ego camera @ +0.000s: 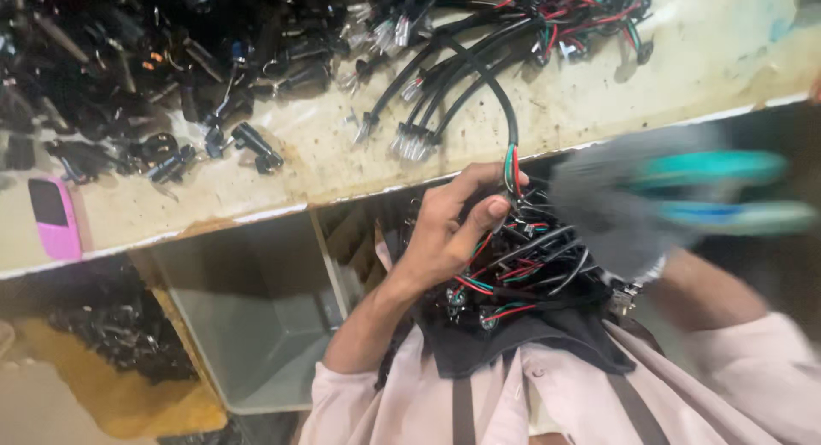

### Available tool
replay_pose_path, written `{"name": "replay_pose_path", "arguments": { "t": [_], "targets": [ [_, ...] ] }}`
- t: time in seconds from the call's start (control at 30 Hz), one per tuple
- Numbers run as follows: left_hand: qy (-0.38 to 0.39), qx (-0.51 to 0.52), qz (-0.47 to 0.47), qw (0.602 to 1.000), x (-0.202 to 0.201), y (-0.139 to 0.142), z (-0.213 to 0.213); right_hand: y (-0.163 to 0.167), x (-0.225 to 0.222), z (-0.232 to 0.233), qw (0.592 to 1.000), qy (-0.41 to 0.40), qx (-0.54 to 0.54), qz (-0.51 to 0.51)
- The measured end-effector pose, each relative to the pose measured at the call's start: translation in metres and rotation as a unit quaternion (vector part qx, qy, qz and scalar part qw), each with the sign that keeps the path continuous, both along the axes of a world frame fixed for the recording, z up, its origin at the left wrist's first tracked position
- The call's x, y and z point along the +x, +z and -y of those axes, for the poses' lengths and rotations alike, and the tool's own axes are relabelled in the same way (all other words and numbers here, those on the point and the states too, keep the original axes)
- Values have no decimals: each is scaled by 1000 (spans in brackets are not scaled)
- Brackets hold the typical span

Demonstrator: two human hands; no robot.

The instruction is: The person repeatedly picks up black wires with exposed colored ends from a pile on a workbench, trims the ends with pliers, and places the trimmed pieces into a black cloth pouch held in their lap. The process is continuous and repetitive throughout the clip.

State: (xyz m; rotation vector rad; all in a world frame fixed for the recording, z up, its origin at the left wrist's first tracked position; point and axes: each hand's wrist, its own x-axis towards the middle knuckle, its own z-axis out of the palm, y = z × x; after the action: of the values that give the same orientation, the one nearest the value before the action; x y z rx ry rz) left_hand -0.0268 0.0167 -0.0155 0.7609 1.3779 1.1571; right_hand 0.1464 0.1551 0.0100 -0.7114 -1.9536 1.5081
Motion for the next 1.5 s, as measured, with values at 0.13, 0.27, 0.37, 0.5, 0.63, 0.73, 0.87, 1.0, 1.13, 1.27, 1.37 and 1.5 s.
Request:
{"name": "replay_pose_path", "arguments": {
  "t": [0.13,0.27,0.37,0.5,0.63,0.73,0.87,1.0,1.13,1.27,1.37,1.5],
  "targets": [
    [-16,169,-41,985,-2,-8,7,3,10,11,995,10,-94,-34],
    [-5,183,20,983,-4,10,-2,7,-20,3,991,22,-127,-24],
    [-107,161,-5,981,-4,42,-5,8,-44,-24,994,-96,-35,-47],
    [-379,72,-475,791,1,70,-2,2,-54,-88,898,-94,408,136],
    [-298,115,-535,782,-9,76,17,-3,-81,-121,793,97,545,254],
    [-312,87,-496,806,-35,76,29,14,-88,-101,806,158,489,294],
    [4,-73,-714,696,-101,33,6,15,-55,-42,811,269,436,281],
    [33,-4,-737,675,-160,-46,-7,-31,-20,-34,841,151,467,226],
    [99,79,-703,700,-178,-68,-2,-51,-11,-49,865,141,406,259],
    [244,253,-90,932,-143,-28,-2,-33,-39,-61,823,172,399,366],
    [204,212,65,953,-90,-3,1,-18,-52,-64,932,129,235,243],
    [14,129,-46,991,-44,12,6,-13,-41,-55,894,110,381,206]
  ]
}}
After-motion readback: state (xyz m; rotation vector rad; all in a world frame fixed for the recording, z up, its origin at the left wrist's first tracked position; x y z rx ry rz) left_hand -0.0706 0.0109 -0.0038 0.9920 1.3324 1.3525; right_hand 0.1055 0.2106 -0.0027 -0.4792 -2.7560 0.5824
